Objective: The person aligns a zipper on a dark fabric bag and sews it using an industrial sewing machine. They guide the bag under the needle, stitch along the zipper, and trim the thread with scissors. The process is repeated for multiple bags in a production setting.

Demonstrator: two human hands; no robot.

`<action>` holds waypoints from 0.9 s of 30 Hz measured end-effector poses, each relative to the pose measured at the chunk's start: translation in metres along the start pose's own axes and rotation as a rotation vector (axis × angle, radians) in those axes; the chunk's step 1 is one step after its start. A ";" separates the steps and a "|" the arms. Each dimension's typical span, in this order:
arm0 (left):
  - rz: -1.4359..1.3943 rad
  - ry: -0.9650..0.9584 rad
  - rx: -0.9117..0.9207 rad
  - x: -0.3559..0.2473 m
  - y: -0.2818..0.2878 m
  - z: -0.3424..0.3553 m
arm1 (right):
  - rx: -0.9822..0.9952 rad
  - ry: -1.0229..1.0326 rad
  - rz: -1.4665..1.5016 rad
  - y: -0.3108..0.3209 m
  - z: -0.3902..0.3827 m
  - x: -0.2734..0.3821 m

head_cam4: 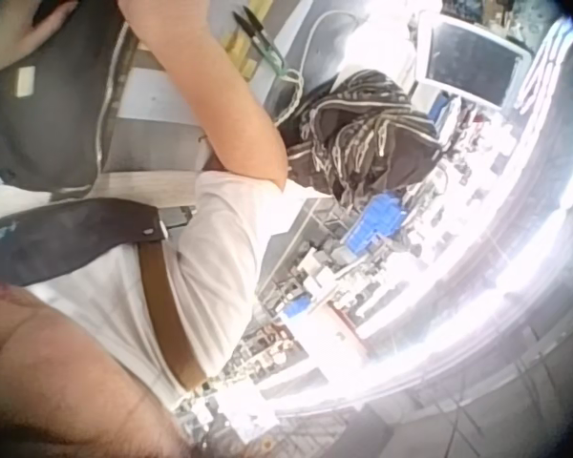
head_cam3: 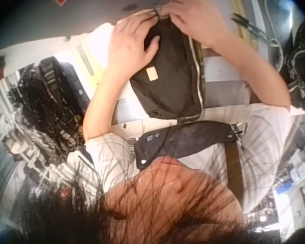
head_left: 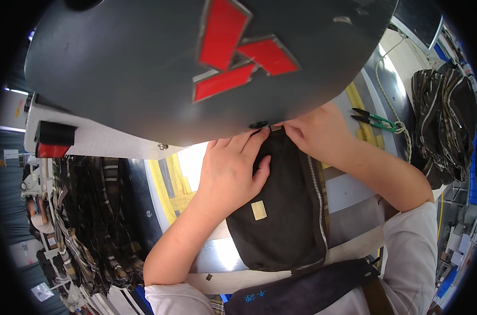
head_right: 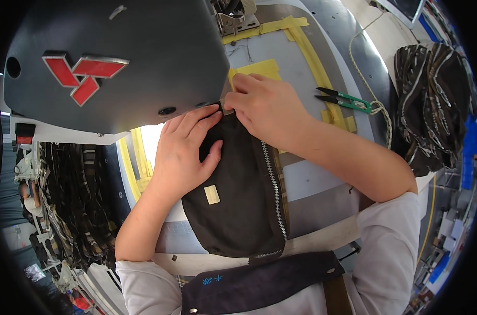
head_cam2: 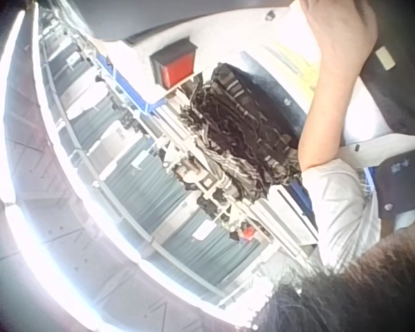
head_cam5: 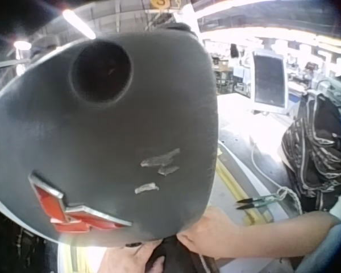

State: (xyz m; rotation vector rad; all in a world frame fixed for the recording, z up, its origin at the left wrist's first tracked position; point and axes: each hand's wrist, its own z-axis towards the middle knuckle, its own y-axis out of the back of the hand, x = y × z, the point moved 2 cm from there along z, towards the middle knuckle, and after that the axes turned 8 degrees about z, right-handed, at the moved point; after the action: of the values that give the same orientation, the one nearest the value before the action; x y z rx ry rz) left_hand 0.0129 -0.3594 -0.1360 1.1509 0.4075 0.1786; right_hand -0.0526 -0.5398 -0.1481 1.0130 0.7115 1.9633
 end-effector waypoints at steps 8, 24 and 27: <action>-0.036 0.006 0.000 0.002 0.000 0.000 | 0.016 0.044 0.014 0.003 0.005 0.005; -0.060 -0.069 0.043 0.011 0.003 -0.001 | 0.173 0.240 -0.128 0.010 -0.002 0.005; -0.052 -0.090 0.050 0.012 0.002 0.001 | 0.211 0.274 -0.197 0.009 -0.007 0.007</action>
State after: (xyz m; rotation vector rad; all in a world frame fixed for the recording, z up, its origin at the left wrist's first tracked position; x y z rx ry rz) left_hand 0.0242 -0.3556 -0.1368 1.1920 0.3638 0.0712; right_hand -0.0645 -0.5391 -0.1416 0.7670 1.1465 1.8996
